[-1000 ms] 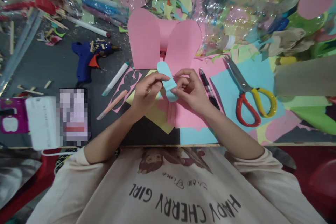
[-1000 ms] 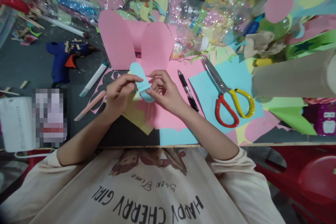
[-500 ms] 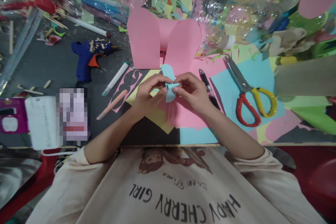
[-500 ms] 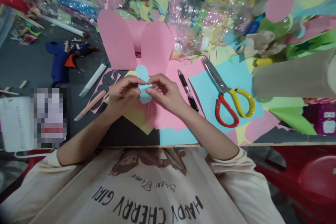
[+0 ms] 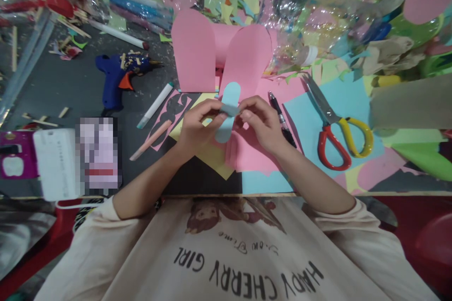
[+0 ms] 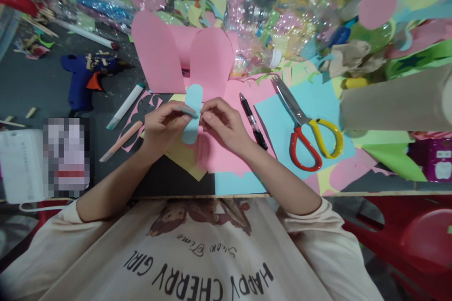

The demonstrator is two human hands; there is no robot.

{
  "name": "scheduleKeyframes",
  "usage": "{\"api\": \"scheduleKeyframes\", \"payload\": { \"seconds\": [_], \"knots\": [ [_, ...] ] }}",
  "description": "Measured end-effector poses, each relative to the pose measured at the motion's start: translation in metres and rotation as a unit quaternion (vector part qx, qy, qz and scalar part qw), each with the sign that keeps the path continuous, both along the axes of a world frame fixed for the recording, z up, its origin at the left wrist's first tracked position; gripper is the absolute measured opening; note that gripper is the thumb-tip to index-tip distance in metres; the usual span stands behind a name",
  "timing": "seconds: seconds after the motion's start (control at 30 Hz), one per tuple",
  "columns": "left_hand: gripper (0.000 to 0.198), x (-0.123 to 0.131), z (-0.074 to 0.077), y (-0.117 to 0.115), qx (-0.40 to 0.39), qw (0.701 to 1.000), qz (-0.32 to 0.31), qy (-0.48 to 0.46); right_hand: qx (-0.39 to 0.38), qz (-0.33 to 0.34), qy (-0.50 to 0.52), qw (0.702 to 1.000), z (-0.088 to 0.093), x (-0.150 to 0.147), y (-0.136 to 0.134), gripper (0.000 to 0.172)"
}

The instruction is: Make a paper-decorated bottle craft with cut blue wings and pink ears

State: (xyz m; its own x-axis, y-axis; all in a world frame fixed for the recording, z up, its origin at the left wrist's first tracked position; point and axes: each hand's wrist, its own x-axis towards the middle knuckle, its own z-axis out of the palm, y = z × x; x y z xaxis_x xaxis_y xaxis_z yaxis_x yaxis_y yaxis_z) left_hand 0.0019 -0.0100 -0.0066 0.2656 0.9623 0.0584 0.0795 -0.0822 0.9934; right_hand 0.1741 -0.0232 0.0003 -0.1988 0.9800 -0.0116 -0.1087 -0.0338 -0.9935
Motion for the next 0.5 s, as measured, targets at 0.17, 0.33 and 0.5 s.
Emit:
{"api": "scheduleKeyframes", "payload": {
  "seconds": [0.17,0.33,0.5],
  "knots": [
    [0.025,0.0044,-0.0021,-0.0009,-0.055,0.997,0.045,-0.023,-0.027,-0.009,-0.001,1.0,-0.0027,-0.0016,0.0003,0.047],
    [0.039,0.0051,-0.0041,-0.0024,-0.054,0.998,-0.001,-0.024,-0.037,-0.007,-0.052,0.998,-0.0067,0.0002,-0.0017,0.043],
    [0.037,0.0034,0.0004,-0.001,-0.052,0.998,-0.043,0.009,-0.017,-0.023,-0.069,0.997,-0.0061,0.0018,-0.002,0.041]
  ]
}}
